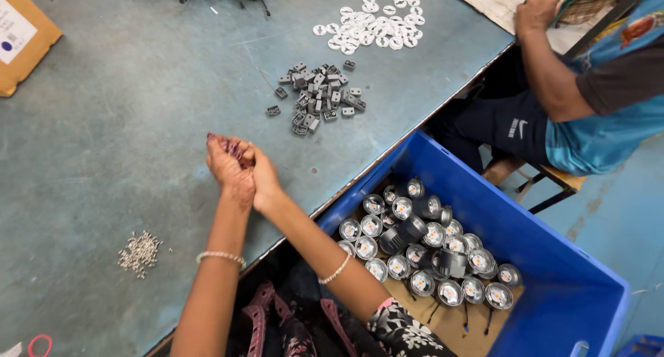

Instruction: The person sorts small metallic components on a blue table, picking them up one by one and placing them into a small plastic bag. The person also moves a pile of larger gray plastic parts aside to access the smaller components.

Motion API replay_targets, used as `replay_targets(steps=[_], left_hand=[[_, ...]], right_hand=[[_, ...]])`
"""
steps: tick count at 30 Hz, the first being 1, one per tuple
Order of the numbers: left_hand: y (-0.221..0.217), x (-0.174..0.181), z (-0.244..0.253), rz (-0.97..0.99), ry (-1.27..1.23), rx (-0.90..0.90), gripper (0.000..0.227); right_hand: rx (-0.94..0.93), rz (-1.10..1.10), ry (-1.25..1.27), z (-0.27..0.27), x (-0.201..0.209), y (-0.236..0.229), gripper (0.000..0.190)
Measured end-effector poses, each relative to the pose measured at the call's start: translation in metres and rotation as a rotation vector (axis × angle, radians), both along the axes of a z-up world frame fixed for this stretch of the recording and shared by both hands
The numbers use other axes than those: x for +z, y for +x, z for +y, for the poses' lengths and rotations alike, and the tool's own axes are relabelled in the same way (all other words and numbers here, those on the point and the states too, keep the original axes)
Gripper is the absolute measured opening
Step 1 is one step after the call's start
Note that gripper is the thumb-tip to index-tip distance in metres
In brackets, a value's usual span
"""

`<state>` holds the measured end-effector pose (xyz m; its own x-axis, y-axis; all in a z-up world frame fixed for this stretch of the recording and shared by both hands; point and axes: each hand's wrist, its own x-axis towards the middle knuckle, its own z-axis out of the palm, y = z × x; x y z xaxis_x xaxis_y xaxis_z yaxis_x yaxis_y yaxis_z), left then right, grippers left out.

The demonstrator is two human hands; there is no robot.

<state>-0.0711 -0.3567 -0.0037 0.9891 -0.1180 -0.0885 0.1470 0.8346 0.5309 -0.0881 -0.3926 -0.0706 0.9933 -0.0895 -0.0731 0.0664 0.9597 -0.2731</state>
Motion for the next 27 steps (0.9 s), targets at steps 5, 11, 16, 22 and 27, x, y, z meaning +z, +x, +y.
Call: replay_targets(steps=[5,11,16,22,27], left_hand=[[0.008,-0.015,-0.028,-0.174,0.643,0.162,0.053],[0.011,-0.033,-0.050,-0.351,0.885,0.156,0.036],[-0.006,-0.036,-0.060,-0.481,1.208,0.328,0.040],[-0.030,-0.023,-0.076,-0.611,1.621,0.482,0.050],[-0.062,-0.002,-0.077,-0.513,1.901,0.360,0.065]], right_hand=[[0.153,0.111,0.073,-0.039,0.007,0.014,0.031],[-0.039,-0.106,0.110,-0.061,0.027,0.005,0.024],[-0.011,-0.241,0.083,-0.070,0.037,-0.005,0.044],[0.170,-0.509,0.345,-0.067,0.028,-0.022,0.057],[0.115,-0.620,0.219,-0.060,-0.001,-0.020,0.056]])
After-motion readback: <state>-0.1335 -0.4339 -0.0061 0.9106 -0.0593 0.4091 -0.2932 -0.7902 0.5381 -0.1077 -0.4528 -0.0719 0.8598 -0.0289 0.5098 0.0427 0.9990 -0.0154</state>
